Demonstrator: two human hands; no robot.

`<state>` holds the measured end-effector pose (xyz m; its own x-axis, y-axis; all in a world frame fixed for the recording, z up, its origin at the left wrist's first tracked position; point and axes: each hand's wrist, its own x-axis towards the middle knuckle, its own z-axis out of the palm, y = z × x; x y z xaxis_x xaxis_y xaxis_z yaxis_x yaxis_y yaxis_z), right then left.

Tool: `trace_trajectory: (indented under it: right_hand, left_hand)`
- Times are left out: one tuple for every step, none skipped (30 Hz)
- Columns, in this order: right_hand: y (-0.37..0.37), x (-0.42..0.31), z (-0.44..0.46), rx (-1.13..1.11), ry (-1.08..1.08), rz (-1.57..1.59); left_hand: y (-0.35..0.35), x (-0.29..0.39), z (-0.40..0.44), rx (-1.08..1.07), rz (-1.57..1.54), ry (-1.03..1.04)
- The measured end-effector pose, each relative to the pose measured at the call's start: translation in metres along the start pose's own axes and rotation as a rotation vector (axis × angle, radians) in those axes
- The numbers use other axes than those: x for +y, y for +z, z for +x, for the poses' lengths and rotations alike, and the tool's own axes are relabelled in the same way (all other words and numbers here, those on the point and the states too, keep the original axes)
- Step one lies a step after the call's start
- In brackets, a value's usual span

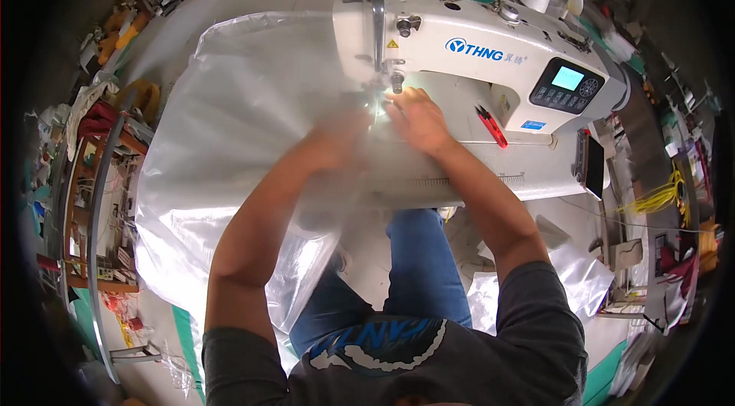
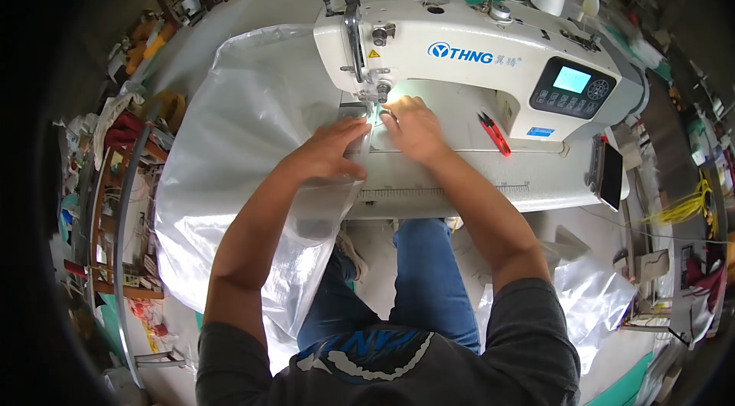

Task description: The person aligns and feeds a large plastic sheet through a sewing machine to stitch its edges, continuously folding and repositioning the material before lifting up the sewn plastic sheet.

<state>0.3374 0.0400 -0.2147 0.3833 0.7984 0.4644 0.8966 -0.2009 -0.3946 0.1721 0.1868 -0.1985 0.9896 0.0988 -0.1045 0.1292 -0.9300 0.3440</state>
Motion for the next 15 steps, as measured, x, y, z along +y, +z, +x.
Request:
trace_trajectory:
  right_hand:
    - [0.003, 0.003, 0.001, 0.0, -0.003, -0.004]
    - [0.005, 0.005, 0.002, 0.046, -0.001, 0.024]
    - [0.006, 0.008, 0.003, 0.089, 0.001, 0.051]
    - [0.006, 0.01, 0.006, 0.085, -0.004, 0.05]
    - [0.006, 0.011, 0.011, 0.131, 0.076, 0.227]
    - [0.006, 0.011, 0.014, 0.18, 0.157, 0.405]
    - [0.007, 0.01, 0.018, 0.181, 0.154, 0.407]
    - [0.008, 0.009, 0.021, 0.225, 0.146, 0.383]
    - [0.009, 0.008, 0.023, 0.268, 0.139, 0.36]
    - [0.011, 0.007, 0.023, 0.266, 0.137, 0.361]
    - [0.013, 0.006, 0.024, 0.274, 0.181, 0.389]
    - [0.015, 0.005, 0.026, 0.282, 0.223, 0.418]
    - [0.018, 0.006, 0.027, 0.281, 0.22, 0.42]
    - [0.02, 0.007, 0.029, 0.299, 0.236, 0.403]
    - [0.021, 0.009, 0.029, 0.317, 0.254, 0.386]
  left_hand:
    - [-0.001, 0.001, 0.002, 0.001, -0.005, -0.024]
    - [-0.001, 0.003, 0.003, 0.001, -0.011, -0.047]
    - [-0.001, 0.004, 0.003, 0.005, -0.016, -0.047]
    - [-0.002, 0.005, 0.002, 0.005, -0.03, -0.059]
    - [-0.003, 0.005, 0.001, 0.001, -0.041, -0.07]
    - [-0.003, 0.005, 0.0, 0.001, -0.039, -0.073]
    - [-0.003, 0.005, 0.0, 0.006, -0.044, -0.061]
    - [-0.003, 0.005, 0.001, 0.013, -0.05, -0.05]
    - [-0.003, 0.004, 0.001, 0.015, -0.05, -0.052]
    - [-0.002, 0.004, 0.002, 0.014, -0.039, -0.05]
    - [-0.002, 0.003, 0.002, 0.013, -0.028, -0.048]
    - [0.0, -0.001, 0.005, 0.015, -0.028, -0.05]
    - [0.003, -0.005, 0.008, 0.033, -0.029, -0.044]
    - [0.001, -0.004, 0.01, 0.049, -0.032, -0.037]
    - [-0.001, -0.003, 0.011, 0.049, -0.034, -0.037]
